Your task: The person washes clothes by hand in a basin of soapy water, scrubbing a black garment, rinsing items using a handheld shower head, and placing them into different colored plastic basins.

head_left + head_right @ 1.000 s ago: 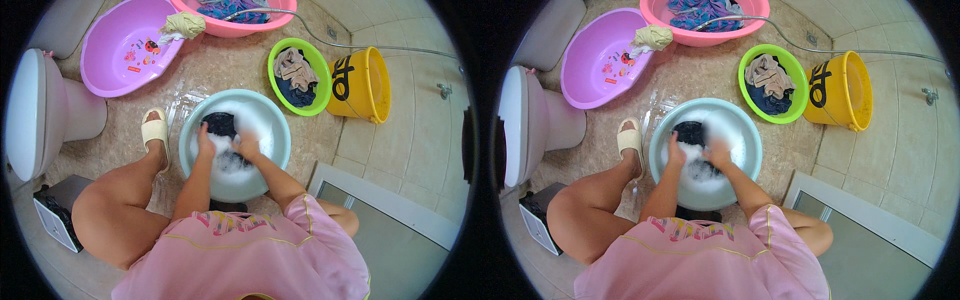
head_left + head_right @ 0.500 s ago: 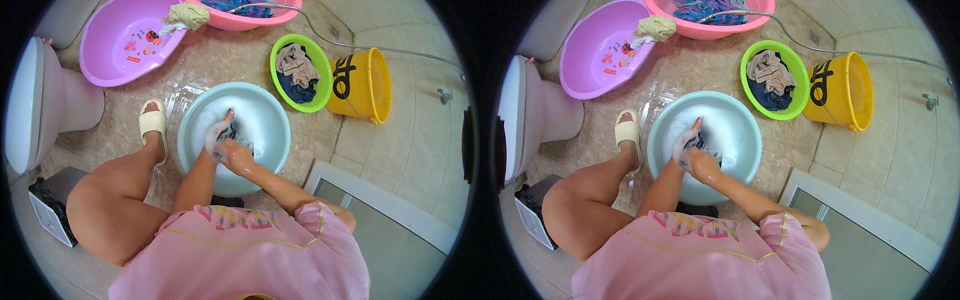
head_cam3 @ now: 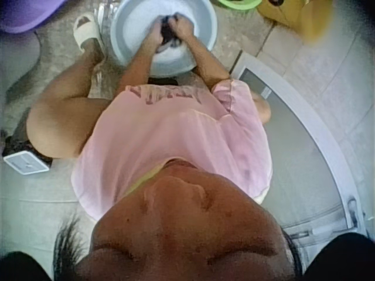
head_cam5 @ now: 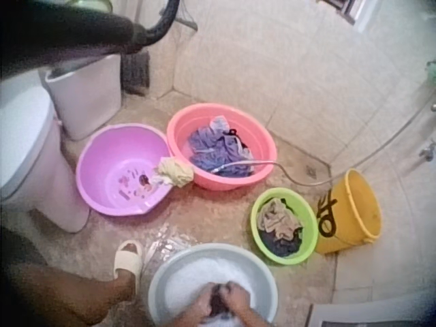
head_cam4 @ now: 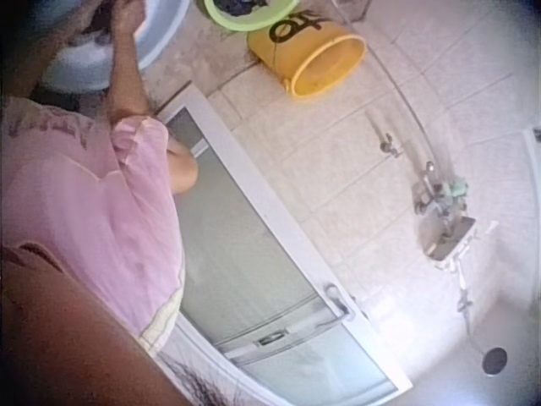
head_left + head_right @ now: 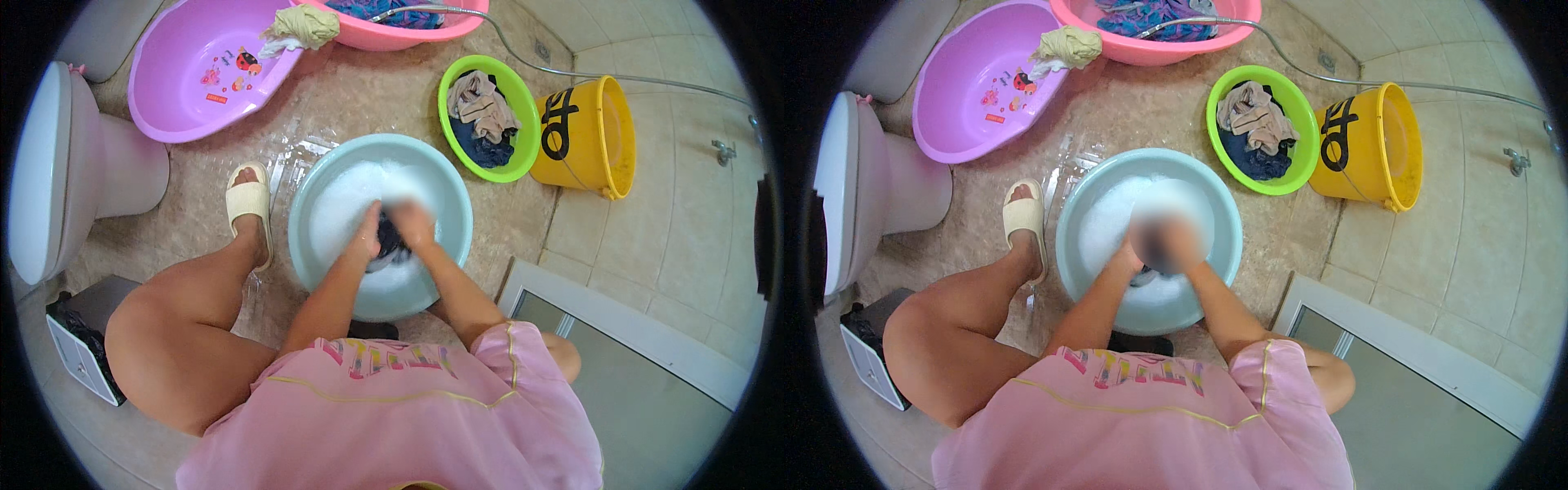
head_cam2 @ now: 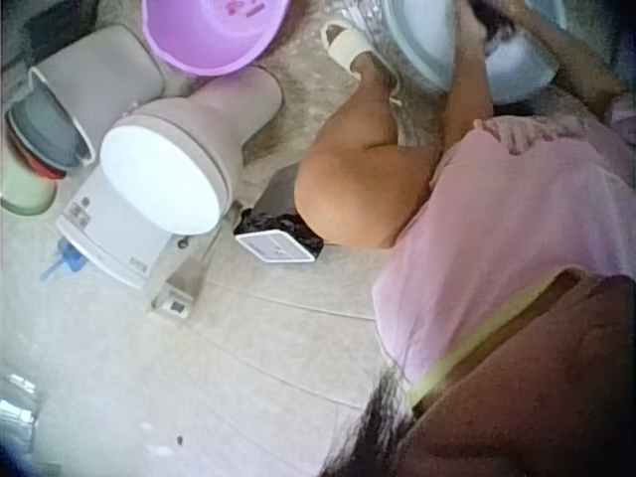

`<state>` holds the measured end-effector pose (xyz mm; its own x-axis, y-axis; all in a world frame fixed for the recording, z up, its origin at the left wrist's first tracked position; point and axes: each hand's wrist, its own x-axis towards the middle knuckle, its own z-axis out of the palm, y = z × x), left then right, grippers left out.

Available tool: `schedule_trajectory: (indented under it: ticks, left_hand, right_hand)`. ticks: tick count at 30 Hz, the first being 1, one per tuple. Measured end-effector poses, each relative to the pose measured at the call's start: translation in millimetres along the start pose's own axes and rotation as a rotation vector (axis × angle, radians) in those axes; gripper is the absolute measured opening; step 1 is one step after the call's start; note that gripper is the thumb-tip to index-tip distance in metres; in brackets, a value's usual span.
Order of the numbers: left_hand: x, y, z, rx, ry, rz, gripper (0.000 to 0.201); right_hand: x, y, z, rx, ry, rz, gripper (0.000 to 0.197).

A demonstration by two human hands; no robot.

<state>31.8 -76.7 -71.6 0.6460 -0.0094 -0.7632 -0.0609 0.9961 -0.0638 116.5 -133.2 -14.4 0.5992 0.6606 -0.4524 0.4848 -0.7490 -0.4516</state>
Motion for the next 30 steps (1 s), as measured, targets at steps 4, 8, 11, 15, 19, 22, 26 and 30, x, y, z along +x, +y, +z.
schedule_trajectory:
  ticks: [4,8,11,15,19,22,26,30]
  left_hand:
    - [1,63,-17,-0.239,-0.130,0.392,0.033]
    - [-3,42,-24,0.878,0.432,0.944,0.040]
    - [-10,51,-15,0.858,0.428,0.763,0.047]
    - [-2,37,-5,0.421,0.324,0.541,0.053]
    - [-7,46,-16,0.038,-0.096,-0.206,0.053]
    - [-11,31,-3,0.076,-0.209,-0.160,0.052]
    - [1,3,2,0.063,-0.053,0.028,0.051]
    - [0,-5,5,0.079,0.012,0.088,0.050]
  right_hand:
    - [16,25,1,0.280,0.057,0.040,0.039]
    - [0,40,33,-0.364,-0.159,-0.359,0.037]
    - [15,45,27,-0.196,-0.096,-0.211,0.030]
    - [16,28,25,-0.020,0.168,-0.126,0.030]
    - [-38,-67,-13,-0.169,0.024,-0.478,0.031]
    - [-50,-59,7,-0.243,0.017,-0.714,0.020]
    - [-12,-14,-2,-0.019,0.329,-0.345,0.030]
    - [-34,-42,-18,-0.124,0.070,-0.227,0.030]
